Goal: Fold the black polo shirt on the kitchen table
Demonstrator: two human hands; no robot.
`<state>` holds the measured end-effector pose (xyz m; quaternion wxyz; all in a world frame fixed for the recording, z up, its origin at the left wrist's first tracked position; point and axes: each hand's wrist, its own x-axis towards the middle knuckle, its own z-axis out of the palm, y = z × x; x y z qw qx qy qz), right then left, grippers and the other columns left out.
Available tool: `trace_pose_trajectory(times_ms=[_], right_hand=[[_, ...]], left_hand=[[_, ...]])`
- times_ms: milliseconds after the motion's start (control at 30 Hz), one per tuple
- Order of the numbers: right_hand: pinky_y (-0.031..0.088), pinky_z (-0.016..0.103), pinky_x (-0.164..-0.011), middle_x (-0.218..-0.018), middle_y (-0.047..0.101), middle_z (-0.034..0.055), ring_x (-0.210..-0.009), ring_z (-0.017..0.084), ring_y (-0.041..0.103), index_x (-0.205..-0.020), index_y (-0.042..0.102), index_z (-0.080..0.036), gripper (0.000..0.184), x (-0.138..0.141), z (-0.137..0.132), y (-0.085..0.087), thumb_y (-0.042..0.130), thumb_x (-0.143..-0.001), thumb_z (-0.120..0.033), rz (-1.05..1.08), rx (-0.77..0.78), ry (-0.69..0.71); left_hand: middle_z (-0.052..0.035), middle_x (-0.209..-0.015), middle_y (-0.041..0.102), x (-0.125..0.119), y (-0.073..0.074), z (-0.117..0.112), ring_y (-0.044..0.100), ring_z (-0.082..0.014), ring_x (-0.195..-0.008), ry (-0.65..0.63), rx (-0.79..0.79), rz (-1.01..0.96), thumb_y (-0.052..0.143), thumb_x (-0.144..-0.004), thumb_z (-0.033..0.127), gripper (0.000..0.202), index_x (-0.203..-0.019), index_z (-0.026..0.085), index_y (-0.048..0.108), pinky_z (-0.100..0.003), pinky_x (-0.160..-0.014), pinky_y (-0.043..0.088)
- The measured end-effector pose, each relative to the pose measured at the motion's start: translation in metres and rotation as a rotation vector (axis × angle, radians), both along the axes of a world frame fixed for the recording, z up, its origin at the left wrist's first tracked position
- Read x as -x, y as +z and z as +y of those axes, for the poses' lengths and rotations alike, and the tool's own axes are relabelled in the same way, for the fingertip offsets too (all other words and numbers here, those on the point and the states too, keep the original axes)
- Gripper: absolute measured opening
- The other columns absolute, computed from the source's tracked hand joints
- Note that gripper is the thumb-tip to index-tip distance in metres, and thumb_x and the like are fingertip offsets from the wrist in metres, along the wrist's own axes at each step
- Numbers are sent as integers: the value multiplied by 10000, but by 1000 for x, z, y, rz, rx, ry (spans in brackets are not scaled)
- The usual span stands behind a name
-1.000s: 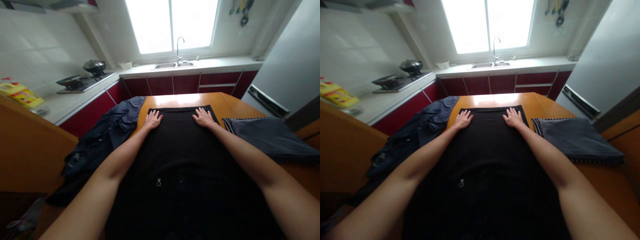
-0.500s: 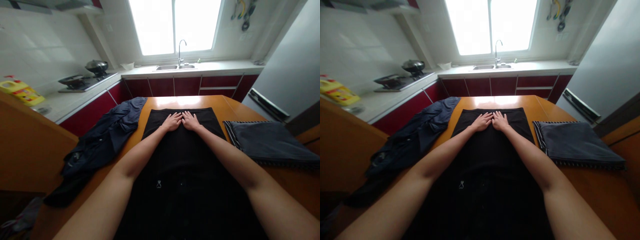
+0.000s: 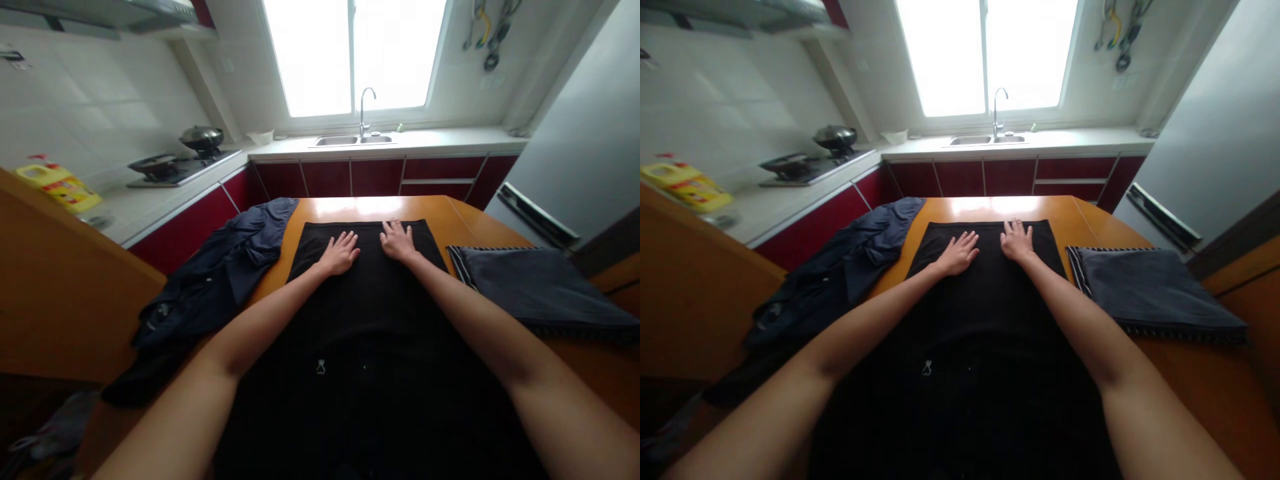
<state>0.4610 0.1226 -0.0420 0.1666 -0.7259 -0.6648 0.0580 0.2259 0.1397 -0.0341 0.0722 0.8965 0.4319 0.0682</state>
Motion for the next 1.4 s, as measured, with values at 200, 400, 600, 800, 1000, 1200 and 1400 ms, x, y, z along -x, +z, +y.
trace_pose_trajectory(times_ms=[200,400,600,800,1000,1200,1400], right_hand=[[161,587,-1198,-1657,226,156,-1536,285,161,-1535,383,-160,568,14,-29,-4,303,-1028,-403,-43,9,39],[199,542,-1209,-1653,241,151,-1536,274,178,-1529,395,-145,560,19,-89,15,351,-1008,-343,-3,-45,98],[176,584,-1207,-1664,198,137,-1546,288,129,-1539,398,-186,582,50,-181,16,367,-998,-399,44,88,230],[176,571,-1208,-1655,212,170,-1540,315,141,-1544,396,-182,610,53,-246,10,403,-989,-434,18,187,190],[166,530,-1218,-1643,274,142,-1531,290,197,-1538,408,-175,573,51,-264,4,376,-1015,-407,-54,92,172],[168,530,-1217,-1636,288,145,-1525,285,220,-1528,421,-173,553,51,-266,6,378,-1020,-386,-66,60,166],[220,556,-1210,-1610,351,144,-1518,284,246,-1469,496,-183,496,45,-317,17,443,-1002,-343,54,-81,287]], left_hand=[[-62,-1670,206,54,-1,-13,136,-308,-1545,226,51,9,286,-1020,561,625,-1576,280,318,-554,-1226,106],[-197,-1628,273,120,17,-20,229,-318,-1520,463,61,-123,510,-962,368,657,-1547,121,344,-401,-1223,200],[-168,-1376,577,146,31,-76,533,-331,-1314,501,211,-193,757,-780,354,696,-1409,180,516,-350,-1067,436],[-42,-820,692,179,51,-122,663,-194,-652,610,526,-336,823,-717,389,775,-1386,191,486,-240,-518,479],[-8,-834,680,185,54,-134,658,-166,-720,400,268,-364,669,-773,229,518,-1289,199,635,-238,-633,497],[-86,-1002,697,185,38,-155,668,-221,-925,432,103,-236,627,-797,213,327,-1098,180,749,-284,-857,498],[-102,-1013,697,238,31,-197,671,-248,-930,412,133,-232,604,-863,464,512,-1274,163,655,-316,-864,497]])
